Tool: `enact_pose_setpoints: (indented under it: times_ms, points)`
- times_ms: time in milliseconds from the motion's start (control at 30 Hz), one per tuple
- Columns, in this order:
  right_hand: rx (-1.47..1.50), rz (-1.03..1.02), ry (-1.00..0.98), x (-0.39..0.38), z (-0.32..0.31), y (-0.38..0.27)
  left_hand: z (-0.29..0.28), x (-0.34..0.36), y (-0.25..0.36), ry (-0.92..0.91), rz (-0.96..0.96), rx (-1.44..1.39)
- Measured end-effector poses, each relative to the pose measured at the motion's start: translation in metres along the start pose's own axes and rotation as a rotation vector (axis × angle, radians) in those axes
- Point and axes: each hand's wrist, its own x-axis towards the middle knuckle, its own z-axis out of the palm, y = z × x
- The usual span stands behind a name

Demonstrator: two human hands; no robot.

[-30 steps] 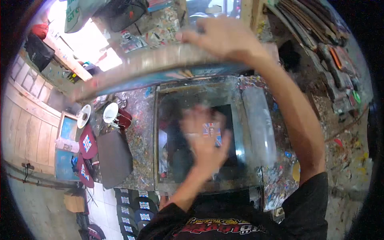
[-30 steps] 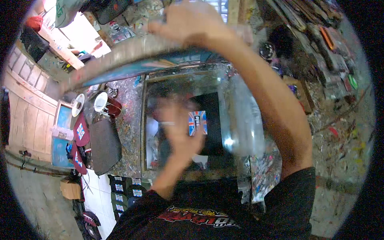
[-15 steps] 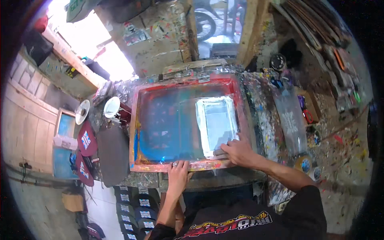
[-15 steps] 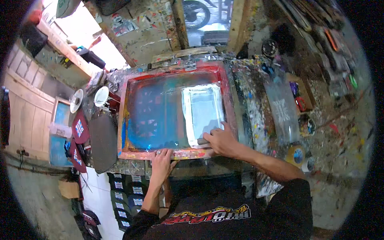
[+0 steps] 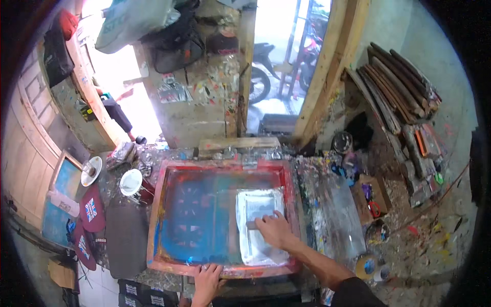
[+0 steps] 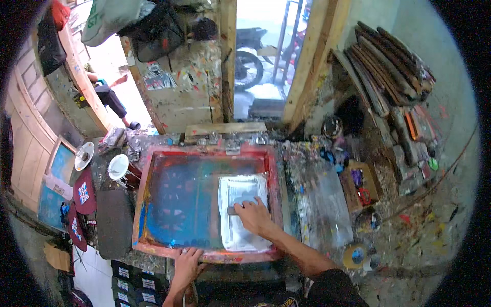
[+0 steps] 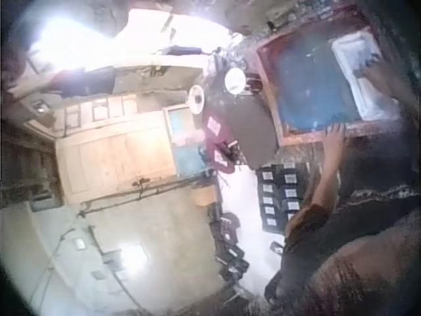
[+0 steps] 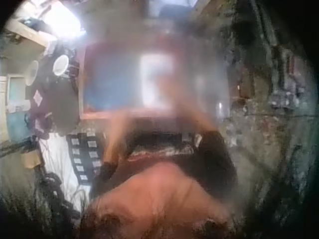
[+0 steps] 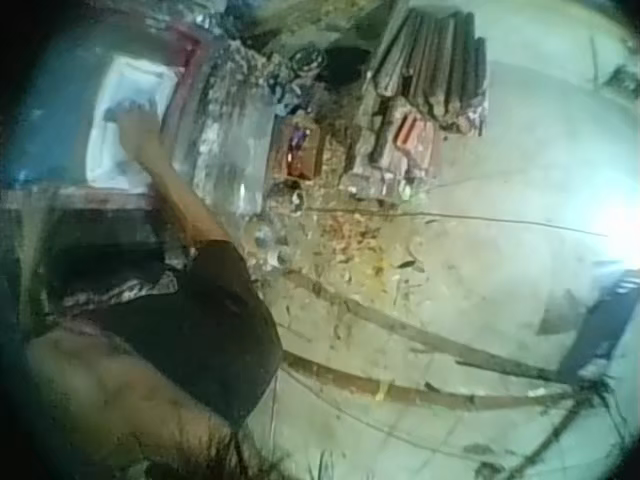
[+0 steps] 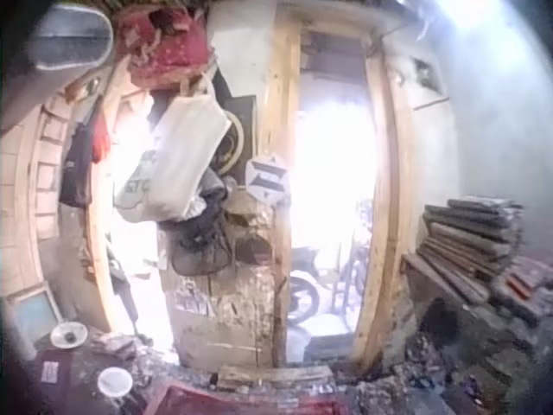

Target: The person performs screen printing on hats by placing each hat on a platen, lowering a screen, and using a squeegee to apply white ink. They lift the screen, remove the hat, and hand it to another person before repeating the process for multiple hats.

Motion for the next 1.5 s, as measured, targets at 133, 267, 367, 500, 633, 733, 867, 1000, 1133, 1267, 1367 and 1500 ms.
enact_pose_setpoints:
  times_ms: [133, 267, 367, 500, 633, 733, 867, 1000, 1133, 1267, 1367, 1500]
  points:
    - [0.128, -0.068, -0.041, -0.068, -0.002, -0.049, -0.003, 0.000, -0.006, 0.066, 0.050, 0.027]
    - [0.192, 0.017, -0.230, -0.089, -0.016, -0.059, -0.008, 0.016, 0.004, 0.015, 0.043, 0.051]
    - [0.049, 0.014, 0.322, -0.100, -0.042, -0.076, -0.048, 0.017, 0.005, 0.080, 0.105, 0.010]
    - [-0.077, 0.112, 0.595, -0.097, -0.106, -0.086, -0.147, 0.043, 0.030, 0.247, 0.217, 0.021]
    - [-0.165, -0.003, 0.791, -0.034, -0.196, -0.061, -0.103, 0.062, 0.089, 0.928, 0.330, -0.313]
    - [-0.099, 0.058, 0.702, 0.003, -0.253, -0.045, 0.035, 0.077, 0.163, 0.203, 0.184, -0.377]
    - [0.027, 0.121, 0.594, 0.041, -0.303, -0.029, 0.127, 0.084, 0.196, 0.106, 0.309, -0.584]
    - [0.052, 0.271, 0.319, 0.038, -0.367, -0.030, 0.054, 0.100, 0.140, -0.117, 0.344, -0.903]
    - [0.123, 0.158, 0.367, 0.063, -0.369, -0.012, 0.043, 0.093, 0.029, -0.011, 0.152, -0.244]
    - [0.139, 0.061, 0.432, 0.094, -0.371, 0.015, 0.058, 0.103, 0.016, 0.056, 0.133, -0.440]
    - [0.050, 0.101, 0.473, 0.122, -0.374, 0.024, 0.040, 0.122, 0.023, 0.012, 0.045, -0.528]
    - [-0.004, 0.124, 0.440, 0.123, -0.377, 0.049, -0.017, 0.114, 0.091, 0.238, 0.128, -0.463]
